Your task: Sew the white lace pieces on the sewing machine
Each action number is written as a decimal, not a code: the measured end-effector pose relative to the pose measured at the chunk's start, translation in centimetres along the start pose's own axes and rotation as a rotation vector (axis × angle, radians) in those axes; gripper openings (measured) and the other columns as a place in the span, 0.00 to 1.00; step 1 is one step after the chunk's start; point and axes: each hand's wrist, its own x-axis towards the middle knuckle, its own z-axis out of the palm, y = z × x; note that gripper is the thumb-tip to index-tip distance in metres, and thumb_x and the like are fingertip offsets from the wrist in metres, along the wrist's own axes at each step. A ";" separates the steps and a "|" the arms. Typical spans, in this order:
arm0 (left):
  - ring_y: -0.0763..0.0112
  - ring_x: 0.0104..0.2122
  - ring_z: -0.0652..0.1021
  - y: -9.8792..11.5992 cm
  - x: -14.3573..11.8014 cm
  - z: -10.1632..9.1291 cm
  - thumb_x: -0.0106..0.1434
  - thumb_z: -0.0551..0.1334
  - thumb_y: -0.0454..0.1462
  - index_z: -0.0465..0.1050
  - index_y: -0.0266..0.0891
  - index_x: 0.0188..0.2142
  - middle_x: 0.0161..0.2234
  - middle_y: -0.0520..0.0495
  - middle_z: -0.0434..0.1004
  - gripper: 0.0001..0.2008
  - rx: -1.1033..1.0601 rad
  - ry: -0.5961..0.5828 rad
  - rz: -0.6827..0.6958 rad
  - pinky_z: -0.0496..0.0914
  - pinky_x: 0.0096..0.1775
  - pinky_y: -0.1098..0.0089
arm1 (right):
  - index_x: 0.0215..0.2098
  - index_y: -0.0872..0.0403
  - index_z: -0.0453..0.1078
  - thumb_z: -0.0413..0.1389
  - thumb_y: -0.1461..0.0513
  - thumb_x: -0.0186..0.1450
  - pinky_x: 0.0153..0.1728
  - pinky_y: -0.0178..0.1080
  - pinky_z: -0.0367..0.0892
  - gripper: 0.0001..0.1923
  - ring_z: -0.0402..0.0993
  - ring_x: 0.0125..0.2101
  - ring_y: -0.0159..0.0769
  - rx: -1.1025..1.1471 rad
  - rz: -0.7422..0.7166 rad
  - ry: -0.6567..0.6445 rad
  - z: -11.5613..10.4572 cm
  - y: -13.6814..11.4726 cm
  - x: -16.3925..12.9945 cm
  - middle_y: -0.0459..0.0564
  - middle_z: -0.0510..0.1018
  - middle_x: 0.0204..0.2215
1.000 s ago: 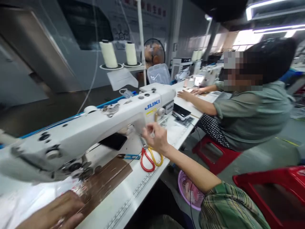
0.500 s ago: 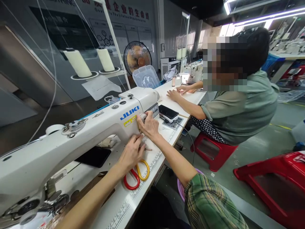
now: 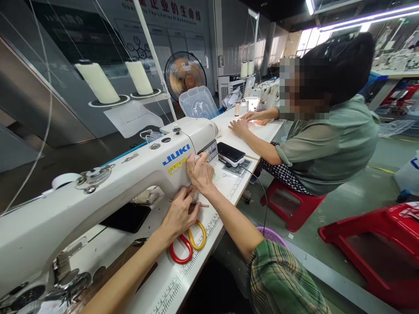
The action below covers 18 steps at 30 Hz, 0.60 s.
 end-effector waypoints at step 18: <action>0.53 0.46 0.76 -0.1 0.1 0.0 0.62 0.60 0.37 0.67 0.33 0.54 0.46 0.36 0.70 0.21 -0.018 -0.015 -0.010 0.74 0.51 0.55 | 0.47 0.53 0.55 0.35 0.51 0.71 0.37 0.48 0.66 0.17 0.74 0.33 0.52 0.051 0.003 0.032 0.5 0.0 0.0 0.54 0.73 0.30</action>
